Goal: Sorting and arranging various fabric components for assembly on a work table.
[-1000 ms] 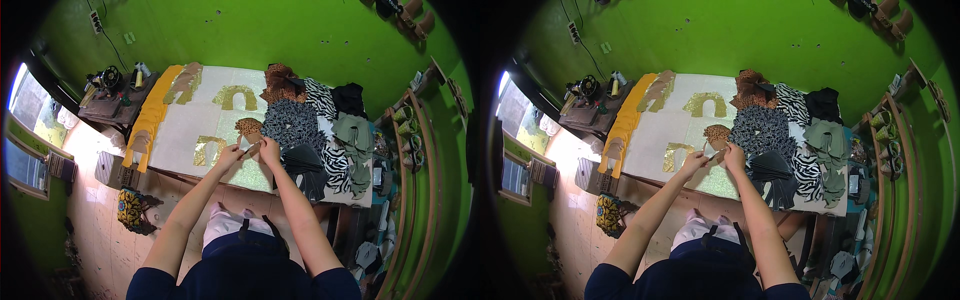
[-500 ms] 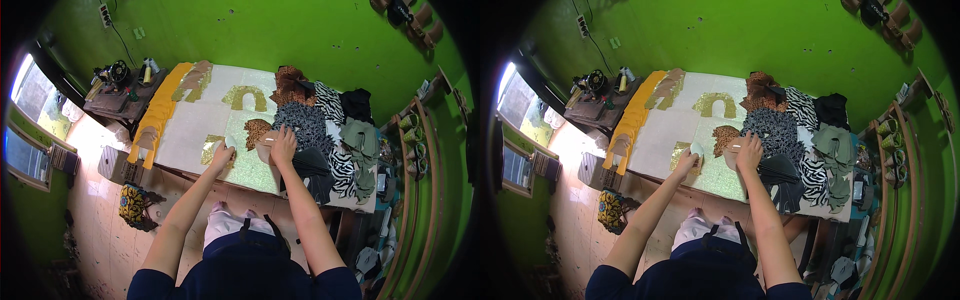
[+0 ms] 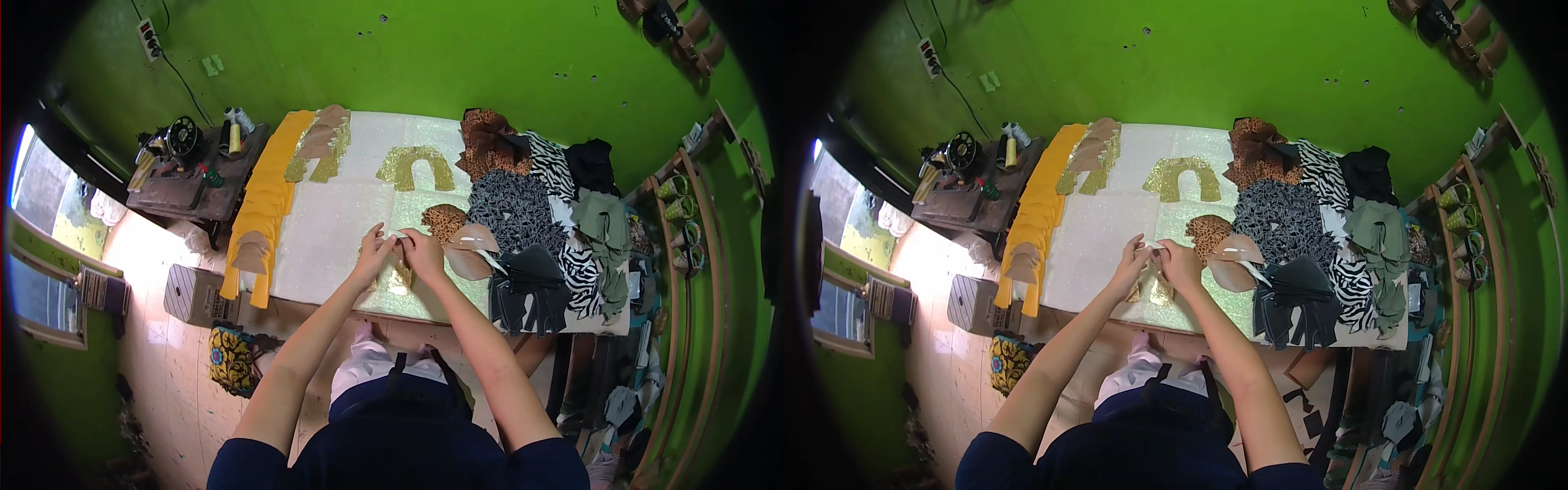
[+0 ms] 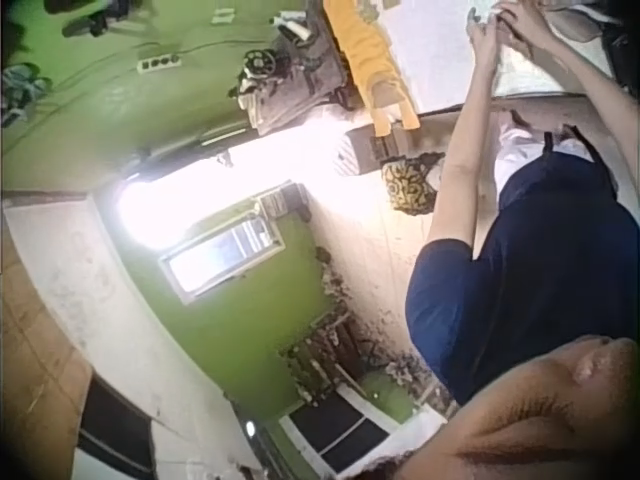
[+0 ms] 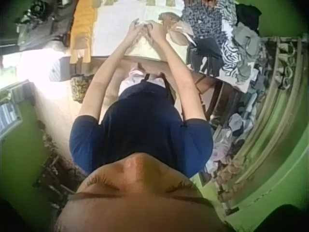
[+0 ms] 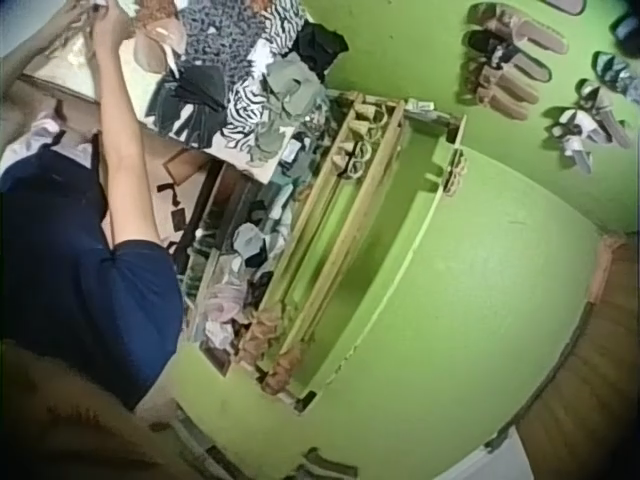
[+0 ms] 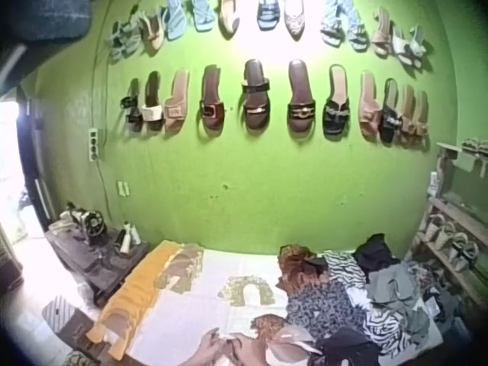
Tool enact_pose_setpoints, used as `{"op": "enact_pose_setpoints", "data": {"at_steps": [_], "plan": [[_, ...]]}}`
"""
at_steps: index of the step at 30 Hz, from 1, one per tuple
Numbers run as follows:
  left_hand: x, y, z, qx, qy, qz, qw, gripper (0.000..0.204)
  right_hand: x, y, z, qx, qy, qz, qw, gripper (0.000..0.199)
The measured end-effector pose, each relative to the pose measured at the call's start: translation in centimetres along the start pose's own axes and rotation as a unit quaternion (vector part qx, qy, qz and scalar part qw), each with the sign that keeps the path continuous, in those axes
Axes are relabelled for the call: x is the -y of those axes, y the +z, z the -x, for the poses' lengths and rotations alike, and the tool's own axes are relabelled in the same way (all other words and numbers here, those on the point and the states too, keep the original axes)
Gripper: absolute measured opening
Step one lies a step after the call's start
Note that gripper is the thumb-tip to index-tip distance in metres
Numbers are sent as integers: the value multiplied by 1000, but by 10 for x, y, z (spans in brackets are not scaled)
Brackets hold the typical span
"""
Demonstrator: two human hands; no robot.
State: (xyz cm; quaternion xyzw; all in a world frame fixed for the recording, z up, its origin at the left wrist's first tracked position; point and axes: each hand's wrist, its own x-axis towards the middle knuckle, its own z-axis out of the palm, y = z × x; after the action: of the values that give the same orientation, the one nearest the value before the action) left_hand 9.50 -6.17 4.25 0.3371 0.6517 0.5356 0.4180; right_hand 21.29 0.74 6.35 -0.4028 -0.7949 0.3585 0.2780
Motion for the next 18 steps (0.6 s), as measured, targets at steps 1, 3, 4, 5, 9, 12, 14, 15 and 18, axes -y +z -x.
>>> {"op": "enact_pose_setpoints", "data": {"at_steps": [1,3,4,5,9,12,14,15,18], "plan": [[1,-8,-2,21,-23,31,999,62,5,6,-5,-1,16,8,1000,19],[3,-23,-10,68,-46,110,991,56,13,23,-15,-37,39,-74,996,20],[4,-31,-14,70,-47,108,991,56,14,31,-20,-40,41,-75,996,20],[6,-39,-19,78,-86,170,979,55,15,38,-26,-46,82,-159,983,20],[-8,-51,-29,103,-118,106,982,39,1,57,-38,-27,203,-380,902,24],[0,-74,-37,139,-112,32,983,27,4,63,-38,-38,235,-439,866,18],[0,-80,-41,142,-118,7,983,21,-5,55,-35,-24,200,-344,917,16],[3,-85,-44,132,-90,-14,987,23,-7,52,-33,-29,203,-345,916,16],[13,-93,-49,133,-57,-51,988,23,-16,43,-27,53,182,-141,972,19]]}}
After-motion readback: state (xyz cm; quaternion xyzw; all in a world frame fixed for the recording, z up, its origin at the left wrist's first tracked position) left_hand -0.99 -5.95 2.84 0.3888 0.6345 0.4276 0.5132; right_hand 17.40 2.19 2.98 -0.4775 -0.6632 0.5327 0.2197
